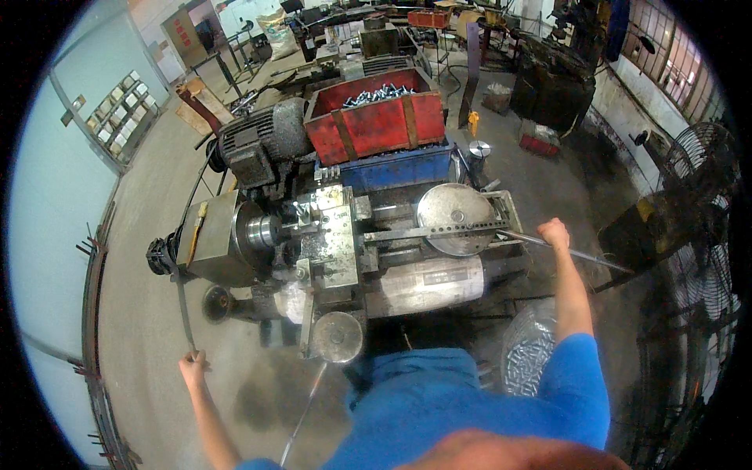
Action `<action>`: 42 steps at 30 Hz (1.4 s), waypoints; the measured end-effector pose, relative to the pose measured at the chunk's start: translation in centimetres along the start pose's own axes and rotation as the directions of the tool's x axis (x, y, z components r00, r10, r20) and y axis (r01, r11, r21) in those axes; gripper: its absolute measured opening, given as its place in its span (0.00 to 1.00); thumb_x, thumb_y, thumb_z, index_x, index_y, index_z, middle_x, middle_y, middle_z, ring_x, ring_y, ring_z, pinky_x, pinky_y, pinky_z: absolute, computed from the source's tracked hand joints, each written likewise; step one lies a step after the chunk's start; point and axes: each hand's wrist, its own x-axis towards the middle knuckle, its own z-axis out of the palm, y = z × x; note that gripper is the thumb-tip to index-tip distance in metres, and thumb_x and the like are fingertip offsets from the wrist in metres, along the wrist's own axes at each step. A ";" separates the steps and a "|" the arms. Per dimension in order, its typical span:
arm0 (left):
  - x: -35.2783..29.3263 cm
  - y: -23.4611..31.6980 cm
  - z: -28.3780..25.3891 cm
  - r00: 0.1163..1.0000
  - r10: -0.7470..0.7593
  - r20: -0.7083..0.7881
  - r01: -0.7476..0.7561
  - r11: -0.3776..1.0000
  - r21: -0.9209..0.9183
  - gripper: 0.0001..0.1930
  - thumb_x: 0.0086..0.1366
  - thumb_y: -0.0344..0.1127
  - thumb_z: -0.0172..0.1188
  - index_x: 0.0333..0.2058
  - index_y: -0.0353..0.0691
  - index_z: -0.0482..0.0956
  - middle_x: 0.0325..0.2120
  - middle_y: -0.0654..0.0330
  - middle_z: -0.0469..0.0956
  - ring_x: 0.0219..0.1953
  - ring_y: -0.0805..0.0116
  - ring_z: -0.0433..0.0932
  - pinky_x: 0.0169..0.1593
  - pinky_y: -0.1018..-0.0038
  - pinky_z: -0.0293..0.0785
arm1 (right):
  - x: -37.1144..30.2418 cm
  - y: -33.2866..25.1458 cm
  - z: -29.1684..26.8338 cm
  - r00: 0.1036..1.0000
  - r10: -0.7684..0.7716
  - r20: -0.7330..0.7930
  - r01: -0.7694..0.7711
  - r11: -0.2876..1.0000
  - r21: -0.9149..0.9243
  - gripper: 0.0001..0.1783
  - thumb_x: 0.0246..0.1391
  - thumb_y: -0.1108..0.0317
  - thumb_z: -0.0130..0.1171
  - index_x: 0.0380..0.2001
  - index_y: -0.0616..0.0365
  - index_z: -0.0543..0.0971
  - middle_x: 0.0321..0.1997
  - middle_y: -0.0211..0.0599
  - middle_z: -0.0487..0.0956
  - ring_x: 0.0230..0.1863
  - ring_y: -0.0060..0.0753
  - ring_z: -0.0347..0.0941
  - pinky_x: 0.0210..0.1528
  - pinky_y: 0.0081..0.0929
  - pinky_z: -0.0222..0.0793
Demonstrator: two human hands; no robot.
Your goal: The person operates a metal cutting machine in a workshop, repeatedly inserting long metal rods into the device and pulling a lever to cut them into small pieces. The cut metal pieces fall into a collection bin below the machine.
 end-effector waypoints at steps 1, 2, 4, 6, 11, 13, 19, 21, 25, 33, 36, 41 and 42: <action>-0.1 0.4 0.2 1.000 0.004 -0.008 -0.004 1.000 0.011 0.09 0.50 0.32 0.58 0.24 0.29 0.74 0.15 0.55 0.73 0.17 0.68 0.73 0.20 0.74 0.70 | 0.3 0.2 0.2 1.000 0.006 -0.006 -0.006 1.000 -0.001 0.29 0.34 0.55 0.57 0.43 0.56 0.71 0.50 0.44 0.71 0.52 0.44 0.67 0.51 0.34 0.64; -0.2 0.9 0.4 1.000 0.009 -0.016 -0.008 1.000 0.022 0.09 0.50 0.32 0.58 0.24 0.29 0.74 0.15 0.55 0.73 0.17 0.68 0.73 0.20 0.74 0.69 | 0.4 0.4 0.2 1.000 0.011 -0.012 -0.011 1.000 -0.003 0.29 0.34 0.55 0.57 0.43 0.56 0.71 0.50 0.44 0.71 0.52 0.44 0.67 0.51 0.34 0.64; -0.5 1.2 0.3 1.000 0.015 -0.003 -0.015 1.000 0.006 0.09 0.50 0.32 0.57 0.23 0.29 0.74 0.15 0.55 0.72 0.17 0.69 0.73 0.19 0.75 0.70 | 0.2 0.3 0.2 1.000 0.003 -0.024 -0.002 1.000 0.008 0.28 0.35 0.56 0.56 0.43 0.56 0.72 0.50 0.44 0.72 0.52 0.43 0.68 0.50 0.34 0.64; -0.5 1.2 0.2 1.000 0.019 0.008 -0.019 1.000 -0.008 0.09 0.50 0.32 0.57 0.23 0.29 0.74 0.15 0.55 0.72 0.17 0.69 0.73 0.19 0.75 0.70 | 0.1 0.2 0.1 1.000 -0.001 -0.029 0.001 1.000 0.014 0.27 0.35 0.57 0.56 0.42 0.56 0.73 0.49 0.44 0.73 0.51 0.43 0.69 0.50 0.33 0.65; 0.4 -0.3 0.3 0.999 0.002 -0.034 -0.002 1.000 0.003 0.10 0.50 0.33 0.58 0.23 0.28 0.73 0.15 0.55 0.72 0.16 0.69 0.72 0.18 0.75 0.71 | 0.4 0.3 0.2 1.000 -0.013 -0.028 0.013 1.000 0.009 0.26 0.35 0.57 0.55 0.42 0.56 0.73 0.49 0.45 0.73 0.51 0.43 0.69 0.50 0.33 0.65; 0.8 -1.1 0.0 1.000 0.002 -0.003 -0.002 1.000 -0.021 0.10 0.50 0.33 0.58 0.24 0.28 0.74 0.15 0.55 0.72 0.16 0.69 0.73 0.18 0.75 0.71 | 0.1 0.2 0.1 0.999 -0.016 -0.031 0.016 1.000 0.002 0.26 0.35 0.57 0.54 0.41 0.56 0.73 0.49 0.45 0.73 0.51 0.43 0.69 0.50 0.33 0.65; 1.1 -1.5 -0.1 1.000 0.005 0.024 -0.004 0.999 -0.033 0.12 0.50 0.34 0.58 0.26 0.28 0.74 0.15 0.55 0.73 0.16 0.69 0.73 0.19 0.75 0.71 | -0.3 -0.2 -0.3 1.000 0.021 0.010 -0.021 1.000 0.007 0.29 0.34 0.57 0.56 0.44 0.56 0.71 0.51 0.43 0.71 0.54 0.42 0.66 0.51 0.33 0.63; 0.8 -1.2 0.1 1.000 0.005 -0.004 -0.005 1.000 -0.012 0.12 0.50 0.34 0.58 0.26 0.28 0.74 0.15 0.55 0.72 0.16 0.70 0.72 0.20 0.75 0.70 | -0.4 -0.2 -0.4 1.000 0.025 0.013 -0.025 1.000 0.010 0.29 0.34 0.57 0.56 0.44 0.55 0.71 0.52 0.43 0.71 0.54 0.42 0.66 0.52 0.33 0.63; 0.1 0.1 0.4 1.000 0.004 -0.019 -0.004 1.000 -0.006 0.11 0.49 0.33 0.58 0.25 0.28 0.74 0.15 0.55 0.72 0.16 0.69 0.72 0.20 0.75 0.70 | -0.4 0.0 -0.5 1.000 0.020 0.015 -0.020 1.000 0.023 0.29 0.34 0.56 0.56 0.44 0.56 0.71 0.51 0.44 0.71 0.53 0.43 0.67 0.51 0.34 0.63; 0.4 -0.4 0.4 1.000 0.001 -0.013 -0.001 1.000 -0.006 0.10 0.50 0.32 0.58 0.24 0.29 0.72 0.14 0.56 0.72 0.16 0.68 0.72 0.19 0.74 0.70 | -0.3 0.2 -0.2 1.000 -0.008 -0.011 0.008 1.000 0.013 0.29 0.34 0.55 0.56 0.42 0.57 0.72 0.50 0.45 0.72 0.52 0.43 0.67 0.50 0.34 0.64; 0.8 -1.4 0.2 0.999 0.029 -0.028 -0.029 0.999 -0.013 0.11 0.52 0.33 0.58 0.24 0.28 0.71 0.13 0.56 0.71 0.14 0.67 0.73 0.15 0.73 0.72 | -0.3 0.0 -0.3 1.000 -0.011 0.000 0.011 1.000 0.009 0.29 0.34 0.55 0.56 0.43 0.57 0.72 0.50 0.44 0.72 0.52 0.43 0.67 0.50 0.34 0.64; 0.8 -0.8 0.3 1.000 0.018 0.005 -0.018 0.999 -0.043 0.11 0.52 0.32 0.58 0.24 0.28 0.71 0.13 0.56 0.71 0.14 0.67 0.73 0.16 0.73 0.72 | -0.4 0.2 -0.4 0.999 -0.018 0.027 0.017 1.000 0.004 0.29 0.35 0.54 0.56 0.43 0.57 0.71 0.49 0.44 0.72 0.51 0.43 0.68 0.50 0.34 0.64; 0.8 -1.0 0.2 1.000 0.018 0.007 -0.018 0.999 -0.040 0.11 0.52 0.33 0.58 0.24 0.28 0.71 0.13 0.56 0.71 0.14 0.67 0.73 0.16 0.73 0.72 | -0.4 0.1 -0.4 0.999 -0.020 0.028 0.020 1.000 -0.002 0.29 0.36 0.54 0.55 0.43 0.57 0.71 0.49 0.44 0.72 0.51 0.43 0.68 0.50 0.34 0.64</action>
